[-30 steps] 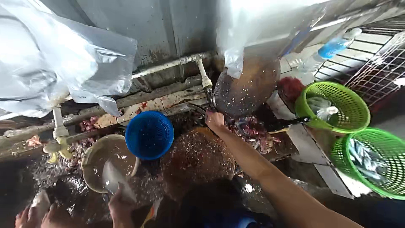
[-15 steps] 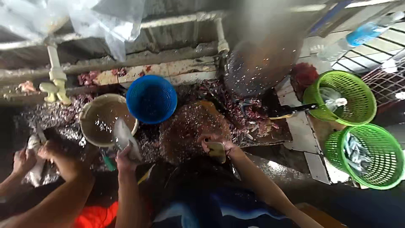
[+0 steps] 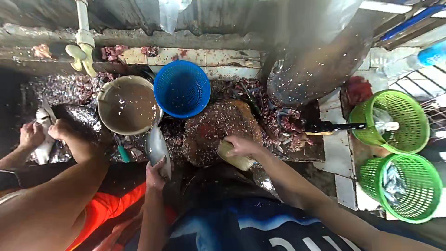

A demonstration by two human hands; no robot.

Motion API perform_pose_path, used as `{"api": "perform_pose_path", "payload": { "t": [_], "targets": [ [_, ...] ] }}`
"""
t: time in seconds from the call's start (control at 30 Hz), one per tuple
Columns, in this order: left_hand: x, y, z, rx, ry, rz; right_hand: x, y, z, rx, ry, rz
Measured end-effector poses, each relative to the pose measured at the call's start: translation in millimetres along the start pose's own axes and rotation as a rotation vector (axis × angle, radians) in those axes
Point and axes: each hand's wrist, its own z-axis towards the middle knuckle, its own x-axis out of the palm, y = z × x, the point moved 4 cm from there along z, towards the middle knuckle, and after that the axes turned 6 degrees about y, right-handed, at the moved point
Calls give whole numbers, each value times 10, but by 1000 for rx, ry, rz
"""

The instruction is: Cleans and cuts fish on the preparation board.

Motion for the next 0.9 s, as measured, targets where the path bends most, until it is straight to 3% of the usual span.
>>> {"api": "perform_pose_path", "payload": {
  "t": [0.1, 0.2, 0.27, 0.37, 0.57, 0.63, 0.7, 0.83, 0.9],
  "targets": [
    [-26, 68, -86, -14, 5, -3, 225, 224, 497, 2, -193, -118],
    [-13, 108, -178, -12, -6, 10, 748, 277, 822, -41, -136, -299],
    [-14, 155, -232, -3, -21, 27, 759, 202, 880, 39, -115, -372],
    [-52, 265, -347, -8, -42, 78, 328, 39, 884, 137, -275, -377],
    [-34, 382, -574, -58, -82, 136, -1556, -265, 1014, 274, -734, -493],
    [-63, 426, -602, -59, -55, 111, -1867, -287, 972, 331, -785, -517],
    [-44, 448, -617, -49, -61, 104, -1677, -97, 869, 324, -727, -448],
    [72, 439, -603, -10, -117, 105, 77, 409, 943, 88, -373, -305],
    [211, 405, -577, 0, -102, 116, 641, 416, 971, 22, -201, -380]
  ]
}}
